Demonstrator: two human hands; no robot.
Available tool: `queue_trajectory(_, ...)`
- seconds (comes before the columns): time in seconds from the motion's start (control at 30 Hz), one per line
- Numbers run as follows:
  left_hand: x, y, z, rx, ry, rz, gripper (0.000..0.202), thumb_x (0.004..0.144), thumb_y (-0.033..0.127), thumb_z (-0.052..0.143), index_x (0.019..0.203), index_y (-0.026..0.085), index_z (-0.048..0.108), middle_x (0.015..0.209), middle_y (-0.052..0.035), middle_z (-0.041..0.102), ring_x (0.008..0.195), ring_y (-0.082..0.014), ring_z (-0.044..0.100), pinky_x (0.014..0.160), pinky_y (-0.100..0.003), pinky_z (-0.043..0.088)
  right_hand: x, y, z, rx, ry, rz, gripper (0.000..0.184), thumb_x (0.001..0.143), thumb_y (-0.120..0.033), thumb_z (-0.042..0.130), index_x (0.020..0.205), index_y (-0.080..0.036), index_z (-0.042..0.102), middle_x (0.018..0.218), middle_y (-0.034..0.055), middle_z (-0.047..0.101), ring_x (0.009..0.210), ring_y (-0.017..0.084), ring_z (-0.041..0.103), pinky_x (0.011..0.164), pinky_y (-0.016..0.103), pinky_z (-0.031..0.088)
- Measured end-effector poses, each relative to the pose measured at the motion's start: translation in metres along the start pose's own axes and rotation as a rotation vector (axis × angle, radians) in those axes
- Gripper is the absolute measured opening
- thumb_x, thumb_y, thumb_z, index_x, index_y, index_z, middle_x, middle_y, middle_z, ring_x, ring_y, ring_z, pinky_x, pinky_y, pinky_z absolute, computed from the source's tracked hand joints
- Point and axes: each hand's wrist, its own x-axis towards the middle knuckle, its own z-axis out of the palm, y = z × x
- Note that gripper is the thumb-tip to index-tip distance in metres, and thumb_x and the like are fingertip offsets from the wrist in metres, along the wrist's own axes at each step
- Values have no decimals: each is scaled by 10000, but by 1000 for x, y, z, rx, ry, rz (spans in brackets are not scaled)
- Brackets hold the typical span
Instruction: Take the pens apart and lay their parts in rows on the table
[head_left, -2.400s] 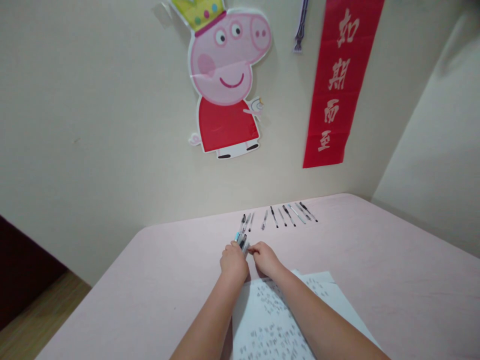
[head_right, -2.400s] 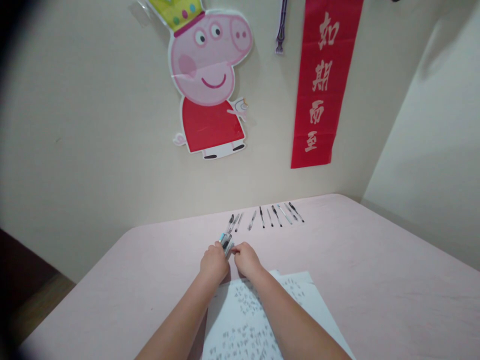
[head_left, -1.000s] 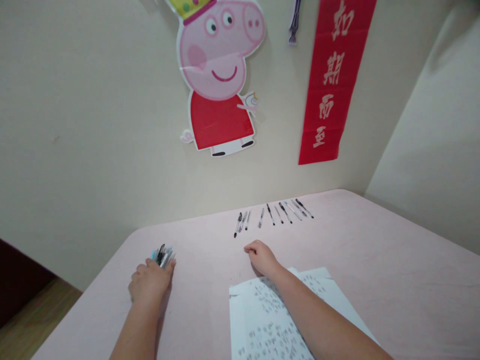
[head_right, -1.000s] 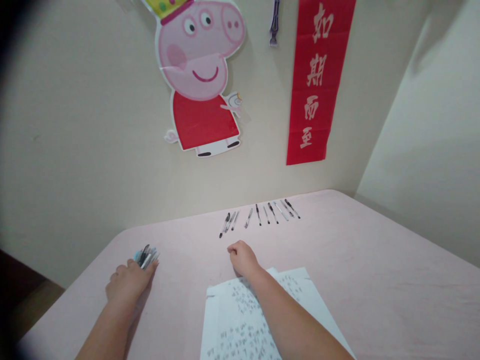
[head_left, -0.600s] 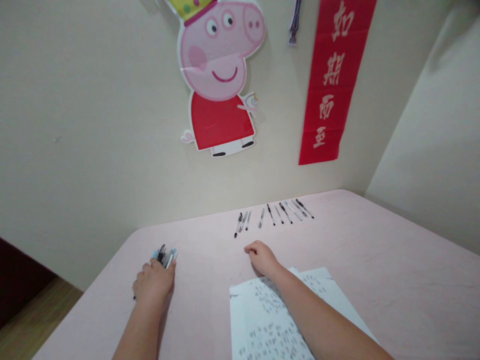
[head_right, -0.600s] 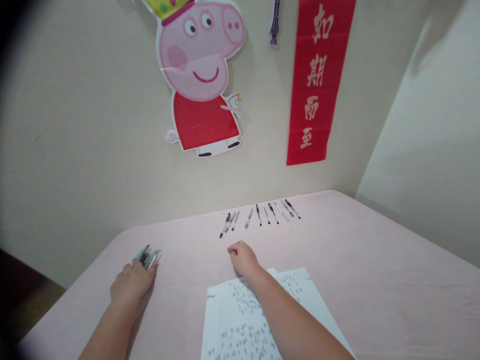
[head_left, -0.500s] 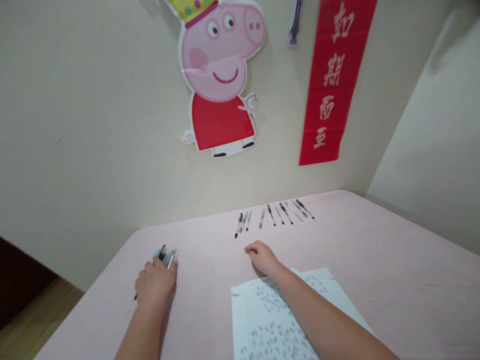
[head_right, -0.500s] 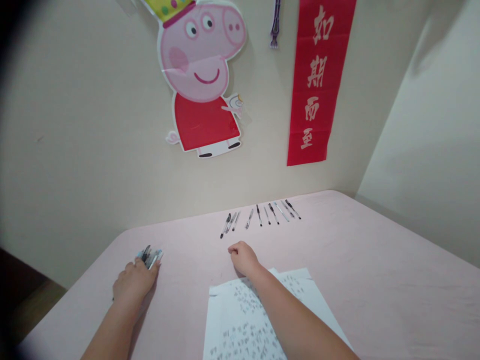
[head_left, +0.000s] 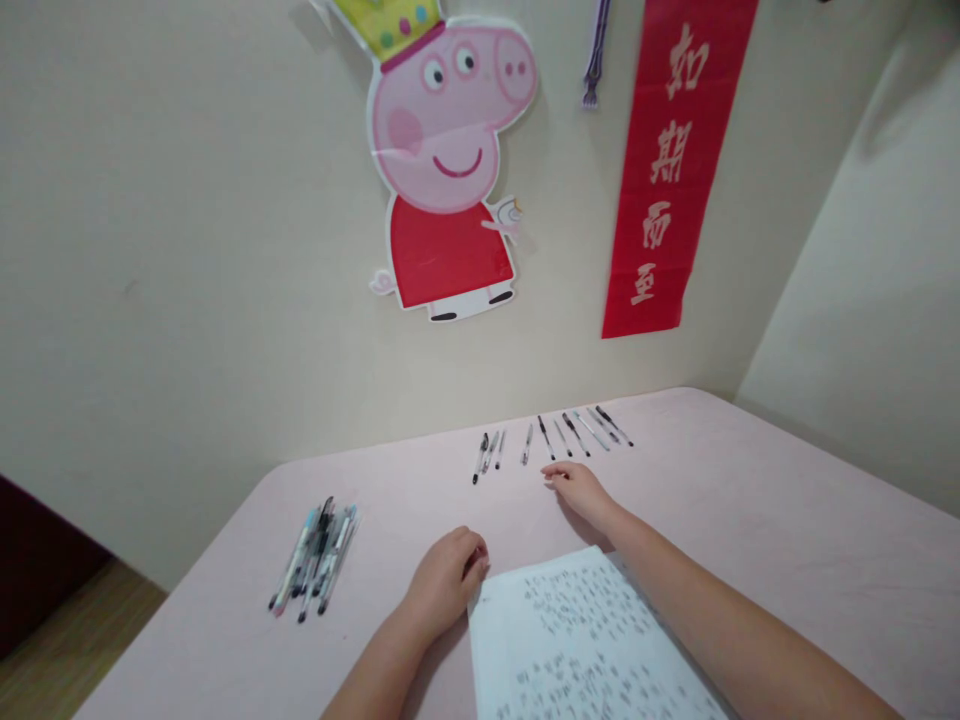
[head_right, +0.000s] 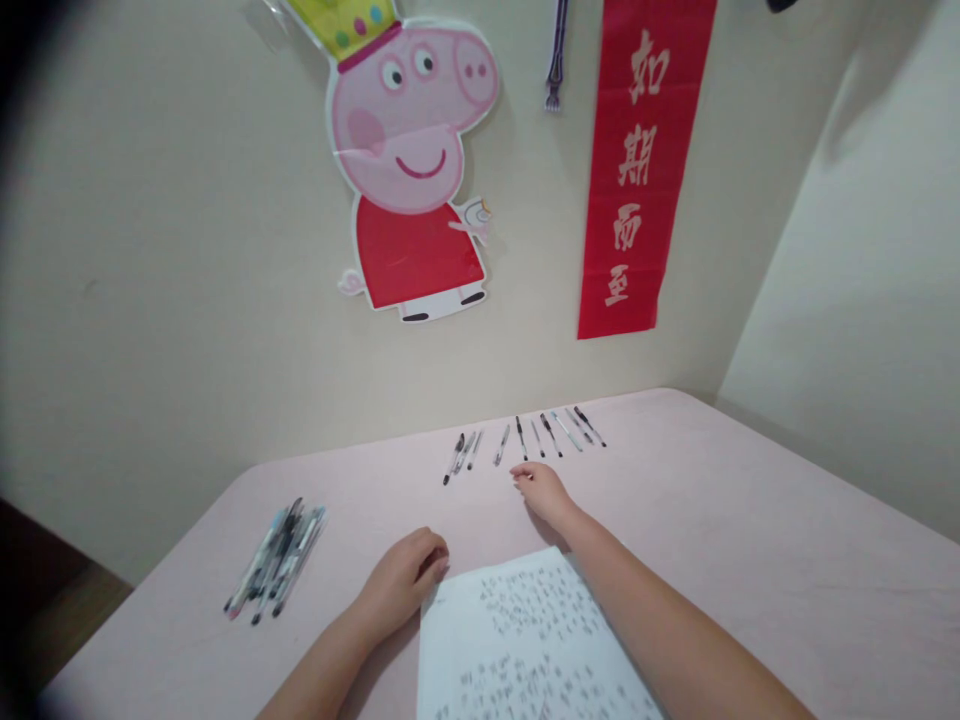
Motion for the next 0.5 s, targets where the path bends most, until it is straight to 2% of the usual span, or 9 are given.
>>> queue_trajectory(0.1,1,3,8,16,41,-48,126,819,190,454,842,190,578,840,-34,604,804,-164,539,722,-265,383,24,24,-35,-103,187,-8,402,724,-98,453,1052,-140,682,1120,118,653,1029,201,597,896,295,441)
queue_trajectory(0.2,4,-1,10,2,65,-78,130,826,190,442,834,189,572,840,-38,606,807,-168,542,720,-271,381,47,49,-71,-216,331,24,481,707,-74,446,1147,-112,636,1240,150,576,1185,246,494,1033,340,328)
queue_trajectory(0.33,6,-4,10,-15,74,-84,143,837,217,437,827,190,577,838,-43,612,805,-172,543,717,-278,380,71,78,-103,-311,378,95,541,675,-42,463,1191,-101,615,1242,165,580,1185,279,500,1026,360,343)
queue_trajectory(0.5,8,-4,11,-2,69,-100,154,840,210,429,821,192,580,840,-43,617,806,-170,549,702,-271,373,94,94,-110,-346,345,141,562,691,-34,461,1231,-119,592,1197,157,622,1120,269,566,971,357,406)
